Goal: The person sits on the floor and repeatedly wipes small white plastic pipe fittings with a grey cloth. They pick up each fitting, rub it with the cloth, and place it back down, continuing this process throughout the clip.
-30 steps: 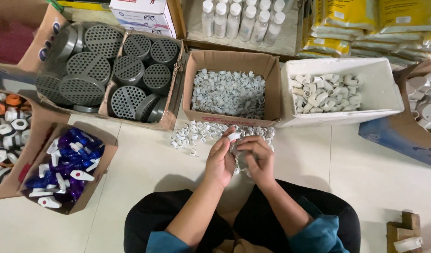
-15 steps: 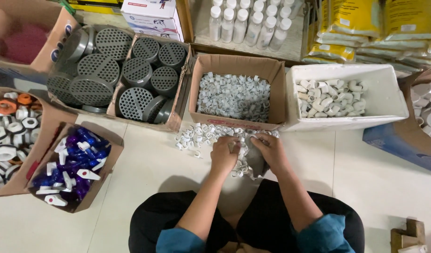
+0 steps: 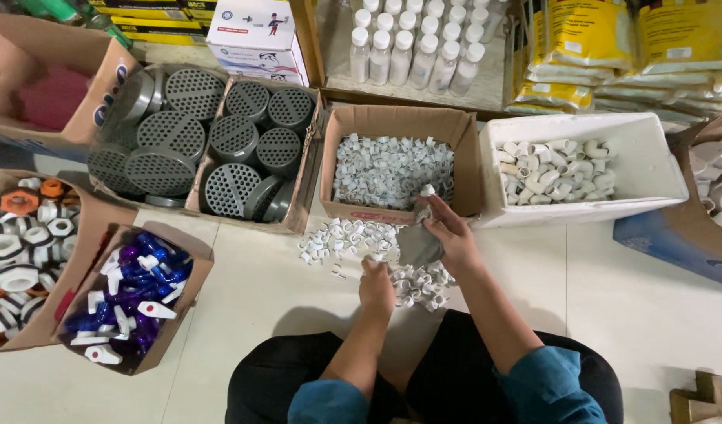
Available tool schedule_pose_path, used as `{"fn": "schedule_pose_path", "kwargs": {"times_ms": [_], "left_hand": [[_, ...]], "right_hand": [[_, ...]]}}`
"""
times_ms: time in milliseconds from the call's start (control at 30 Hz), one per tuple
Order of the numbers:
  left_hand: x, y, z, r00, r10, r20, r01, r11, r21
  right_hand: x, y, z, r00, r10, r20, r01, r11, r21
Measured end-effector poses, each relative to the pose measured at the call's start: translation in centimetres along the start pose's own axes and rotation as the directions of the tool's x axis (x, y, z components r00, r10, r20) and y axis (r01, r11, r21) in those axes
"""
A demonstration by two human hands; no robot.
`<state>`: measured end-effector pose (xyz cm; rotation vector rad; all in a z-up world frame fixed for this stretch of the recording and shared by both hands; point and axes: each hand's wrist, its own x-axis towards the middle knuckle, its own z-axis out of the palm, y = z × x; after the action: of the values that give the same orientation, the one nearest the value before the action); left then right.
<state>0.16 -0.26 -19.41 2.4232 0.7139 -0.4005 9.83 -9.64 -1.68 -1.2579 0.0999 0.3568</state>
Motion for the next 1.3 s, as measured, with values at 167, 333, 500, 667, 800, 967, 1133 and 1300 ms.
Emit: {"fn": "schedule_pose_path", "kwargs": {"times_ms": [167, 333, 500, 667, 800, 967, 1133, 1300], "left_hand": [[1.7, -1.4, 1.0, 0.997, 0.023, 0.069, -0.018, 0.997, -0.071], [2.8, -1.7, 0.3, 0.999, 0.039, 0.033, -0.036, 0.995, -0.090], [2.6, 0.6, -4.4, 0.994, 0.072, -0.079, -0.096, 0.926, -0.366], [-2.5, 4.2, -12.5, 0.973, 0.116, -0.198, -0.210, 0.796, -0.568], [-3.9, 5.2, -15.0, 0.952, 0.098, -0.291, -0.261, 0.759, -0.597], [-4.0, 5.4, -13.7, 0.915, 0.160, -0.371, -0.354, 0.761, -0.544], [-4.3, 5.8, -14.6, 0.937, 0.167, -0.306, -0.292, 0.856, -0.428], [-4.2, 5.6, -14.4, 0.935, 0.171, -0.311, -0.256, 0.933, -0.255]], "right_hand": [[0.4, 0.4, -1.7, 0.972, 0.003, 0.234, 0.028, 0.991, -0.128], [1.2, 4.8, -4.1, 0.974, 0.141, 0.178, -0.117, 0.983, -0.139], [-2.0, 4.5, -3.5, 0.971, 0.206, 0.118, -0.168, 0.947, -0.275], [-2.0, 4.8, -4.3, 0.986, 0.124, 0.108, -0.037, 0.807, -0.589], [-1.9, 5.5, -4.0, 0.977, 0.141, 0.158, -0.033, 0.839, -0.543], [-3.4, 3.8, -2.9, 0.976, 0.135, 0.170, -0.065, 0.930, -0.362], [-3.6, 2.9, -2.7, 0.978, 0.089, 0.189, 0.004, 0.896, -0.443], [-2.2, 4.9, -3.9, 0.978, 0.121, 0.170, -0.021, 0.867, -0.498]]}}
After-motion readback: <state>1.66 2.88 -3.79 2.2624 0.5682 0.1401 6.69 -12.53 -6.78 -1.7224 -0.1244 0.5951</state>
